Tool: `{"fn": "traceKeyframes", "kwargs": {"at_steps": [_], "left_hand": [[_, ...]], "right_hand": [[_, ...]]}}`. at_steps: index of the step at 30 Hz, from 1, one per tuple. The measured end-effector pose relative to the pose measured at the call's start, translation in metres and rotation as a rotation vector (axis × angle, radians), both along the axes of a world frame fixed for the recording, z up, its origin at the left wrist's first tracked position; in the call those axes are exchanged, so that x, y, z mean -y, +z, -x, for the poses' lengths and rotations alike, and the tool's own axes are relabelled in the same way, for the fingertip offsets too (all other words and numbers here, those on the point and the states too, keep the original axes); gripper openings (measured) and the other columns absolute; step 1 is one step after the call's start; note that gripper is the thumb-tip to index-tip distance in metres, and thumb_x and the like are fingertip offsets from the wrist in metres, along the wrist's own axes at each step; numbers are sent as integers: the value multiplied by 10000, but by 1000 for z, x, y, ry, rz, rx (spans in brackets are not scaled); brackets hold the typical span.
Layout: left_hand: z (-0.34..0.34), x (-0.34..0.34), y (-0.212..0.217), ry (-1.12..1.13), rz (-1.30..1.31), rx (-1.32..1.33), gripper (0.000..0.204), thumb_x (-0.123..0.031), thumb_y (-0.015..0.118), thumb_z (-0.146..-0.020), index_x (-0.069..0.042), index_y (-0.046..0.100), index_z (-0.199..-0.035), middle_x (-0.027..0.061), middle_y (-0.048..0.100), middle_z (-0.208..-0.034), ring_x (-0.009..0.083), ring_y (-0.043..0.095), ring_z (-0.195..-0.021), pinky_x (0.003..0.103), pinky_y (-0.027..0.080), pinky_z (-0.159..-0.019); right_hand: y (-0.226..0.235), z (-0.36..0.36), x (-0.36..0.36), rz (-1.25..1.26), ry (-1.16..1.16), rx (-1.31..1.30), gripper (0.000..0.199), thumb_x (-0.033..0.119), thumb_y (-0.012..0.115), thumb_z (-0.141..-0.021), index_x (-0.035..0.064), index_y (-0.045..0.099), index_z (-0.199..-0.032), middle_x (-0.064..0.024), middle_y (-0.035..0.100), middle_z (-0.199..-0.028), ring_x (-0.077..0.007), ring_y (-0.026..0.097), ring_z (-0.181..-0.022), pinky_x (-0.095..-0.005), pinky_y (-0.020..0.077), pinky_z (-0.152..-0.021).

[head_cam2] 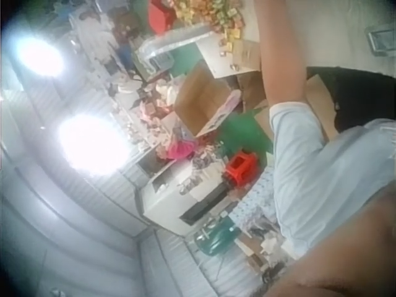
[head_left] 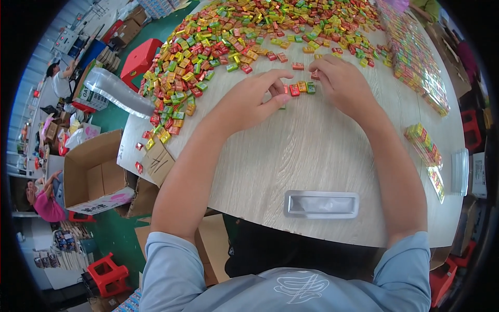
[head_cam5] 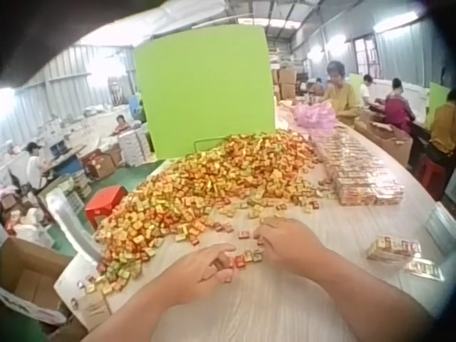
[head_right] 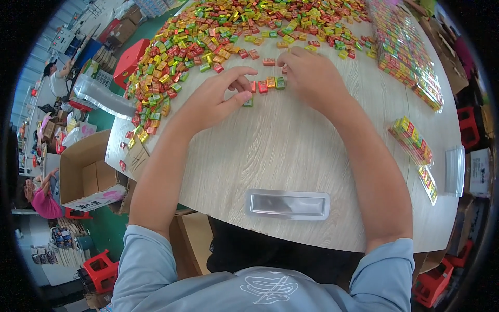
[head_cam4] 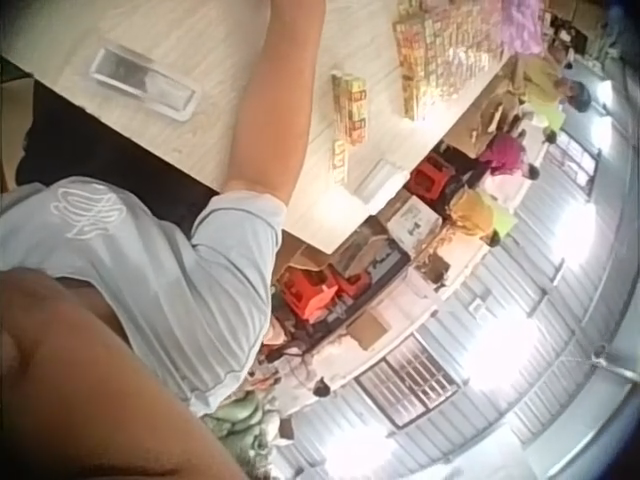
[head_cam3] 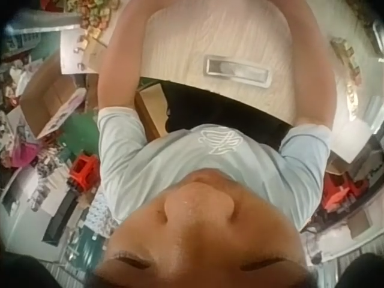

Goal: Sorting and stacking small colorful rectangular packages into neat rows on a table.

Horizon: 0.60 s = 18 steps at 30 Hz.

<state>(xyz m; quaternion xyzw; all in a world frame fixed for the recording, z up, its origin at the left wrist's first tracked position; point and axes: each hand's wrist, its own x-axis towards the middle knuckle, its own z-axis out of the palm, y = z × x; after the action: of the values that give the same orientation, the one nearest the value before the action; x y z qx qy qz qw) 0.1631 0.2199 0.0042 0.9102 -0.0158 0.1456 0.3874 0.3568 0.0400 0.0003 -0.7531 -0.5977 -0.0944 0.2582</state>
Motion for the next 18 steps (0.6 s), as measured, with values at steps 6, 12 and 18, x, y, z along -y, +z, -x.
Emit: {"fn": "traceKeyframes", "kwargs": {"at_steps": [6, 12, 18], "left_hand": [[4, -5, 5, 12, -47, -50, 387, -188, 722, -953, -40, 636, -1300, 95, 700, -977, 228, 676, -892, 372, 549, -823], [3, -4, -1, -18, -59, 21, 420, -190, 721, -949, -49, 621, -1332, 95, 702, -1047, 239, 664, -981, 381, 536, -894], [3, 0, -1, -11, -79, 2, 444, -211, 715, -955, -56, 612, -1358, 113, 712, -1096, 256, 657, -1042, 397, 530, -938]], "right_hand": [[-1, -16, 6, -51, -133, 105, 164, 55, 549, -980, 32, 678, -1079, -146, 686, -1053, -353, 670, -998, -449, 522, -865], [-5, -24, 8, -8, -179, 44, 179, 42, 527, -982, 31, 679, -1076, -138, 712, -1094, -334, 682, -1034, -431, 532, -877], [-5, -34, 9, -72, -248, -4, 218, 35, 499, -981, 27, 690, -1086, -135, 726, -1069, -339, 687, -1027, -432, 532, -888]]}}
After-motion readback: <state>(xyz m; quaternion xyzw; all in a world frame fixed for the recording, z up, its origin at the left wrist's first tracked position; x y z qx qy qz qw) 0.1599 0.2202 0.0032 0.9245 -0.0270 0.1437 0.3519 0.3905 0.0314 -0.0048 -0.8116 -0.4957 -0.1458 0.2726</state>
